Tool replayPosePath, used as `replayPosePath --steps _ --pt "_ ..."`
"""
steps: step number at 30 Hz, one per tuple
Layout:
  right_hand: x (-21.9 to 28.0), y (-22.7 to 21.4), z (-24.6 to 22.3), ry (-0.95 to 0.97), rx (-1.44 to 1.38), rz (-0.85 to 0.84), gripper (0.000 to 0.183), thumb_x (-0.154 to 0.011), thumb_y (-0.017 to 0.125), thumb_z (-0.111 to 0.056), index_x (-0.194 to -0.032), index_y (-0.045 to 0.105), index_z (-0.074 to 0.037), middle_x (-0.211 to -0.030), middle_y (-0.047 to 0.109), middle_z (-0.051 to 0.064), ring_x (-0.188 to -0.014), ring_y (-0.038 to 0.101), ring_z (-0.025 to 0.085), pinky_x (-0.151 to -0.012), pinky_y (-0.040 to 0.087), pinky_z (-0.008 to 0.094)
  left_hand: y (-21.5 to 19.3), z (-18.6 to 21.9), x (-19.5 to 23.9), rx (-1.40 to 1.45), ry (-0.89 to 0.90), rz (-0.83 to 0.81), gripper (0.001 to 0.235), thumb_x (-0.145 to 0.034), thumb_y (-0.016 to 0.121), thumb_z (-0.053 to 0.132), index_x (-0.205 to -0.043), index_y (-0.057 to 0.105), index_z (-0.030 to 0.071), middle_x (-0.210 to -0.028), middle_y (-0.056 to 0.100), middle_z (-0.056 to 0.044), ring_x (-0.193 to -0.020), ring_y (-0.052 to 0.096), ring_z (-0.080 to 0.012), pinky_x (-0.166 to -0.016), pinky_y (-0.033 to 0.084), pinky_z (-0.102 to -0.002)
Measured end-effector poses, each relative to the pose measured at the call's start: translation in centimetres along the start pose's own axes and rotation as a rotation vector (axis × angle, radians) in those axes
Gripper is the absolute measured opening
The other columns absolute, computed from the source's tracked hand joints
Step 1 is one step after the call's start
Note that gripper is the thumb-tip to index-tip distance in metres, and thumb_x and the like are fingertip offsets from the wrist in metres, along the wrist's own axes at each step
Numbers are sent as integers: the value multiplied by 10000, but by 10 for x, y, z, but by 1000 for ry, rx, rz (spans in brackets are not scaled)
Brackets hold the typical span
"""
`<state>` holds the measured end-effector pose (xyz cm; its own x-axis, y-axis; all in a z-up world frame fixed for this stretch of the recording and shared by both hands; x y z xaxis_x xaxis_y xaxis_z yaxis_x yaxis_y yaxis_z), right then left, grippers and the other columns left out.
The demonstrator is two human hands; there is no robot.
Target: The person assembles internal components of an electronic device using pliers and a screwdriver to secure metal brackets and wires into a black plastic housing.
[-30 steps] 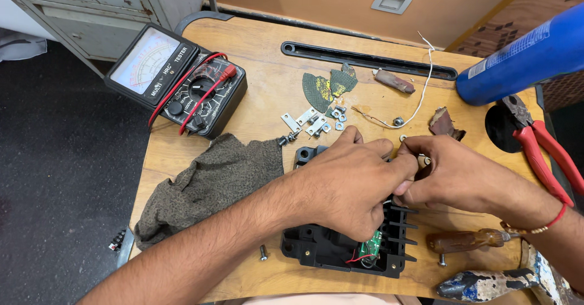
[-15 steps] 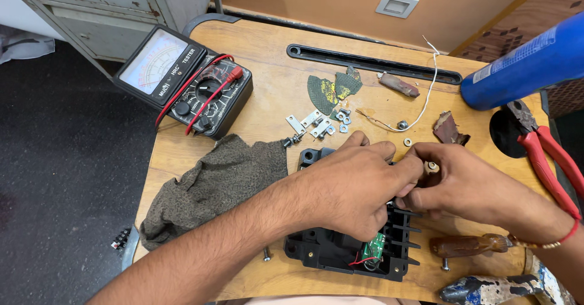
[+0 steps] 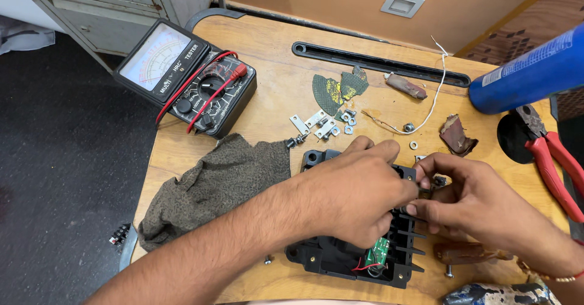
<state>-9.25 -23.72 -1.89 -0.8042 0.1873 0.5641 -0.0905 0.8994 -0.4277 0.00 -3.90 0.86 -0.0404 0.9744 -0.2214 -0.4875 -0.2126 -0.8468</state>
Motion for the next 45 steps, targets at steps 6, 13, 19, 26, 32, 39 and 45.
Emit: replayPosePath --steps 6,13,19,26,32,39,45 --pt "-7 -5 6 -94 -78 -109 365 -805 879 -42 -1030 593 -17 -805 627 2 -640 611 95 -517 540 281 -6 3 5 24 5 158 225 -660 742 162 -815 770 2 -1101 618 -173 -1182 497 -381 -964 471 -479" --pt "-2 -6 1 95 115 35 414 -783 903 -125 -1025 575 -52 -576 556 57 -508 431 102 -411 328 323 -8 5 1 -11 -13 142 297 -609 768 160 -831 752 -36 -1133 590 -208 -1183 485 -401 -975 450 -501" --pt "5 2 -7 120 116 70 418 -774 870 -112 -1052 560 -75 -574 552 65 -502 380 109 -365 325 346 -8 4 0 20 -26 138 272 -607 771 142 -824 761 -20 -1139 602 -192 -1188 490 -402 -967 457 -497" --pt "-3 -1 -6 43 190 19 440 -791 901 -91 -1027 530 -85 -581 559 48 -547 391 83 -393 366 321 -6 4 0 21 -36 158 209 -638 764 126 -804 775 0 -1129 603 -187 -1185 492 -400 -977 455 -499" --pt "-3 0 -10 129 159 8 411 -790 866 -71 -1005 516 -65 -576 567 66 -555 379 98 -397 360 337 -7 8 -1 -14 -66 187 204 -647 770 124 -801 773 -9 -1122 607 -173 -1188 498 -390 -999 431 -503" --pt "-2 5 -14 191 91 11 367 -801 833 -53 -1003 526 -52 -617 543 61 -555 377 105 -401 348 342 -7 8 0 -15 -92 214 190 -639 770 111 -783 768 -14 -1137 612 -163 -1190 495 -383 -1016 423 -486" --pt "-6 1 -2 159 -1 -22 392 -794 833 -31 -999 500 -53 -597 540 53 -510 394 112 -410 320 315 -6 7 0 -3 -81 225 170 -654 758 102 -784 772 -7 -1129 615 -171 -1180 496 -386 -1013 418 -494"
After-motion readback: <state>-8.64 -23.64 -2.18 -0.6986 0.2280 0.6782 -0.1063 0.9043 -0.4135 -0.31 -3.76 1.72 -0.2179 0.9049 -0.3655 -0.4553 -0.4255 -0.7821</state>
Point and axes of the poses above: each hand's wrist, its own x-axis away from the middle knuckle, its own y-axis out of the palm, z = x × y, the point moved 4 cm from there along -x, towards the middle knuckle
